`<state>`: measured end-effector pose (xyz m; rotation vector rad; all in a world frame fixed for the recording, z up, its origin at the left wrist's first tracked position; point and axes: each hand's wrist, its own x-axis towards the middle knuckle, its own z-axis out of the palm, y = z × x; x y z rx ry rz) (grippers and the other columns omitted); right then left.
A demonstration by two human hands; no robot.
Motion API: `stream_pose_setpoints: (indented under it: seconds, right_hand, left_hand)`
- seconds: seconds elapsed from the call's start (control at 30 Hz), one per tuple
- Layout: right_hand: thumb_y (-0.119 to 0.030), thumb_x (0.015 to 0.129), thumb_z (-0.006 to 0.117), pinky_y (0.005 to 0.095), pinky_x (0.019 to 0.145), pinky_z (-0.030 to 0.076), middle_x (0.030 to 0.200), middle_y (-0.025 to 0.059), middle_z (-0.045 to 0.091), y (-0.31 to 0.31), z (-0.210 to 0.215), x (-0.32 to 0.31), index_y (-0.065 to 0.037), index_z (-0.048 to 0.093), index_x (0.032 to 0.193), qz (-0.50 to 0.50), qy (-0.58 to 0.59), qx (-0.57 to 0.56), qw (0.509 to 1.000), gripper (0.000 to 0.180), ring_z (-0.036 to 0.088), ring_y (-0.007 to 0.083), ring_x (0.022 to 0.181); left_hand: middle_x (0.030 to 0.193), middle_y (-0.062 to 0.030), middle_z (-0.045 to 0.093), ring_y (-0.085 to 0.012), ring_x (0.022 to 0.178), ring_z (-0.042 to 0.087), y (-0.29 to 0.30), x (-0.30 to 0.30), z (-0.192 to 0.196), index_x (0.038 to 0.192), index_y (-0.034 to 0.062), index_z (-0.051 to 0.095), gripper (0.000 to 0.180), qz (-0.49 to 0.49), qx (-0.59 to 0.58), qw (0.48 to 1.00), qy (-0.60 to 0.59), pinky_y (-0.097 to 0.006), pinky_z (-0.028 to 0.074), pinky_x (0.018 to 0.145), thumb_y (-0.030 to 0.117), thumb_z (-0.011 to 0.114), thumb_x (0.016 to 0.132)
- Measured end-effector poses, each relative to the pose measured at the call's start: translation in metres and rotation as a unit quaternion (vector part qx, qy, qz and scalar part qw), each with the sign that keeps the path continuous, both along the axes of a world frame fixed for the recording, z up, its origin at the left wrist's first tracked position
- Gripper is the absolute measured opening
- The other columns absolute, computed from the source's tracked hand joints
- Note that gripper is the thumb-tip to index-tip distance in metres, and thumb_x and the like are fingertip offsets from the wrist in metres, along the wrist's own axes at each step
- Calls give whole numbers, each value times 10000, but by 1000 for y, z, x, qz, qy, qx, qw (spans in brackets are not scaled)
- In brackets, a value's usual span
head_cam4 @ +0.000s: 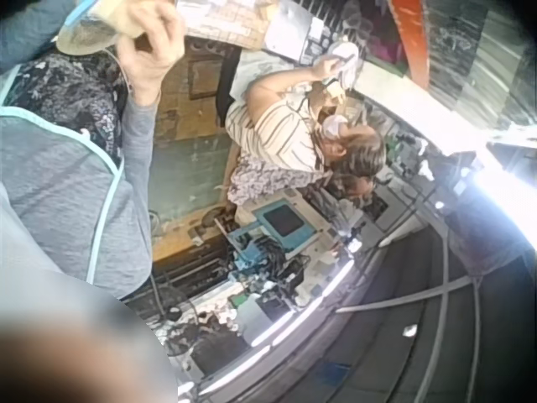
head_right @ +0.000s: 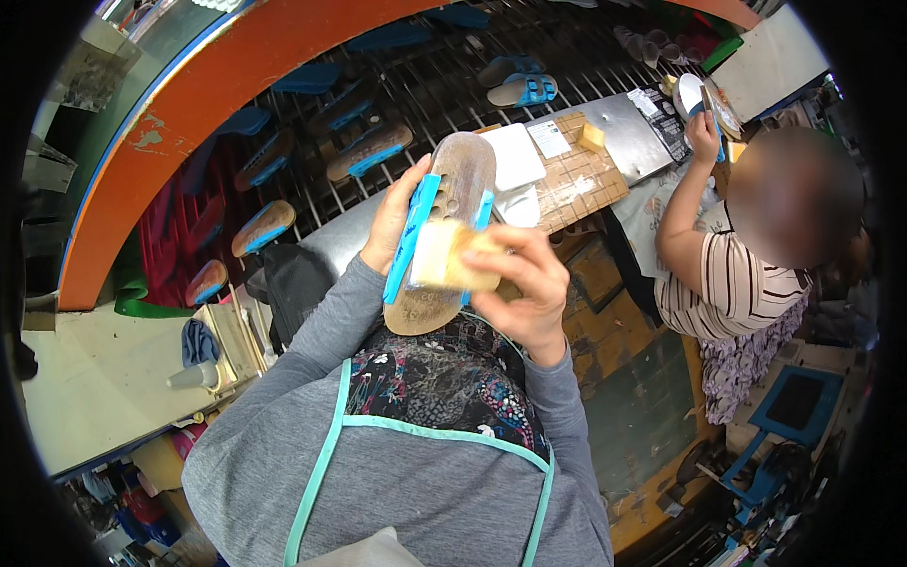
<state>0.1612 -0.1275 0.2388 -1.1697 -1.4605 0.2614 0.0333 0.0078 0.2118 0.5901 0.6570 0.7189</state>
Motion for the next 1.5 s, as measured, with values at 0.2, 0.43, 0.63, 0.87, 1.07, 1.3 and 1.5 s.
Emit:
stream_pose_setpoints:
  seconds: [0.2, 0.43, 0.63, 0.87, 1.07, 1.3, 1.5]
  right_hand:
    - [99, 616, 658, 367, 908, 500, 1139, 128, 586, 16, -5, 2, -76, 707, 983, -38, 27, 74, 996, 409, 606, 278, 1078]
    - [104, 611, 655, 369, 897, 505, 1137, 136, 586, 17, -3, -1, -69, 703, 989, -23, 26, 67, 997, 418, 609, 278, 1068]
    - [80, 596, 669, 369, 882, 509, 1122, 136, 599, 17, -1, 2, -68, 703, 983, -33, 2, 51, 998, 416, 618, 274, 1032]
    - [57, 596, 672, 339, 827, 511, 1078, 116, 622, 14, -5, 4, -89, 709, 974, -18, -2, 22, 1000, 407, 630, 250, 974]
    - [54, 594, 671, 334, 808, 510, 1063, 111, 626, 5, -11, -2, -97, 713, 964, -4, 16, 2, 1000, 402, 623, 245, 935]
    - [57, 576, 663, 340, 810, 502, 1042, 105, 635, -4, -20, -9, -105, 717, 952, 11, 34, -7, 999, 413, 609, 246, 950]
    - [44, 557, 663, 340, 827, 469, 1035, 99, 641, -9, -28, -13, -117, 723, 943, 22, 44, -12, 999, 423, 606, 238, 904]
  left_hand:
    - [810, -24, 653, -70, 691, 624, -8, -4, 2, 959, 26, 639, 327, -28, 37, 999, -21, -210, 515, 644, 349, 603, 923]
    - [823, -29, 667, -68, 705, 636, -11, -7, 6, 965, 27, 646, 301, -28, 35, 998, -36, -210, 519, 645, 322, 595, 933]
    - [791, -14, 665, -58, 666, 627, -9, -10, 6, 924, 34, 654, 301, -42, 61, 997, -22, -200, 505, 609, 330, 598, 932]
    - [751, 11, 641, -42, 641, 597, -6, -9, 9, 887, 51, 655, 314, -43, 98, 994, 10, -193, 478, 589, 356, 594, 929]
    - [708, 52, 595, -21, 592, 527, -2, -3, 12, 853, 76, 665, 311, -40, 121, 991, 32, -188, 415, 539, 369, 587, 923]
    - [677, 30, 619, -30, 537, 541, 5, 11, 16, 814, 60, 661, 313, -1, 116, 993, 26, -174, 428, 496, 353, 612, 913]
    - [663, 20, 621, -40, 526, 542, 14, 21, 17, 806, 52, 664, 311, 20, 100, 995, 21, -178, 434, 497, 344, 625, 906]
